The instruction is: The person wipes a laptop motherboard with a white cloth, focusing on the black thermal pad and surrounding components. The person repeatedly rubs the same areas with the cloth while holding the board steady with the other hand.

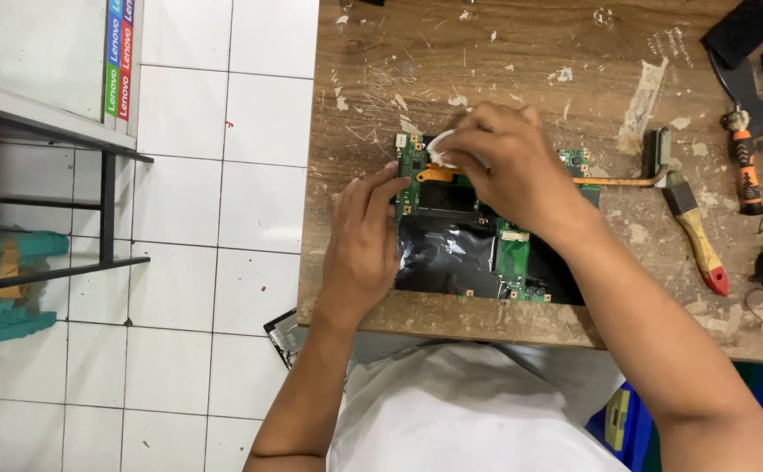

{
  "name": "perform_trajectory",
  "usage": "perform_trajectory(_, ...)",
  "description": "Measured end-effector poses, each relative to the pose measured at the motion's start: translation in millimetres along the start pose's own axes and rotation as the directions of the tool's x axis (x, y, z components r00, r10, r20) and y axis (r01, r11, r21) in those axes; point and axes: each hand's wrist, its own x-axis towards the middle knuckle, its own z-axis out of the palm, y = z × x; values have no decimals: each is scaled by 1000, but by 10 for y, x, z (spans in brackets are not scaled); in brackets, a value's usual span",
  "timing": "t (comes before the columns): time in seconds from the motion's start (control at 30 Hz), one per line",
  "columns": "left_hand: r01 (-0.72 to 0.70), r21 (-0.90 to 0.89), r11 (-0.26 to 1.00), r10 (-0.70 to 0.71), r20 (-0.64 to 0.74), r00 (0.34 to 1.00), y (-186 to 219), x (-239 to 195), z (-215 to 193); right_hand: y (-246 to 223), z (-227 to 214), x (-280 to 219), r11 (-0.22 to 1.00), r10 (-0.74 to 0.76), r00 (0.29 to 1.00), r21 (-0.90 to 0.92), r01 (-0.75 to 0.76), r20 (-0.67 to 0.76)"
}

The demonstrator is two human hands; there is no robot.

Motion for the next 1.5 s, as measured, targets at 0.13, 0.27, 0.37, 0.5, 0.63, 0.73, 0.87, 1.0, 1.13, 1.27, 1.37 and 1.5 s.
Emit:
perform_trajectory(0.13, -60, 11, 998, 60, -1, 998, 61, 17, -62, 72, 119, 206, 959, -85, 994, -265, 102, 74)
perform_trajectory(0.27, -58, 25, 998, 57, 7, 998, 55, 11, -62, -22, -57, 358, 990, -87, 991, -102, 98, 106)
perform_trajectory(0.37, -48, 8, 999, 47, 20, 999, 58, 8, -60, -71, -155, 424, 998, 33, 923, 33, -50, 384)
perform_trajectory(0.5, -63, 58, 996, 62, 15, 998, 39, -6, -55, -38, -311, 462, 992, 28, 910, -123, 25, 413)
perform_trajectory(0.63, -72, 65, 995, 71, 19, 997, 60, 11, -60, 197, 2, 343, 996, -85, 927, 27, 81, 366)
perform_trajectory(0.73, -72, 76, 995, 71, 16, 997, 38, -8, -36, -71, -438, 480, 972, 50, 849, -220, 79, 526)
perform_trajectory(0.87, -80, 65, 995, 80, 15, 997, 43, 20, -36, 51, -316, 489, 991, -120, 930, -17, 134, 348)
perform_trajectory(1.0, -59, 51, 997, 59, 11, 998, 52, 7, -31, 284, -145, 413, 990, -98, 869, -37, 133, 484)
perform_trajectory(1.13, -23, -9, 1000, 23, 11, 1000, 67, 22, -63, 291, -65, 468, 970, -227, 881, 14, 244, 415)
perform_trajectory(1.27, -38, 46, 998, 38, -1, 999, 58, 23, -25, 331, -138, 450, 977, -205, 865, 50, 205, 459)
perform_trajectory(1.37, -60, 116, 991, 60, 0, 998, 45, -4, -27, 363, -101, 484, 970, -223, 830, 37, 238, 511)
perform_trajectory(1.5, -70, 164, 984, 70, 7, 998, 69, 32, 12, 391, -74, 475, 961, -271, 861, 72, 266, 430)
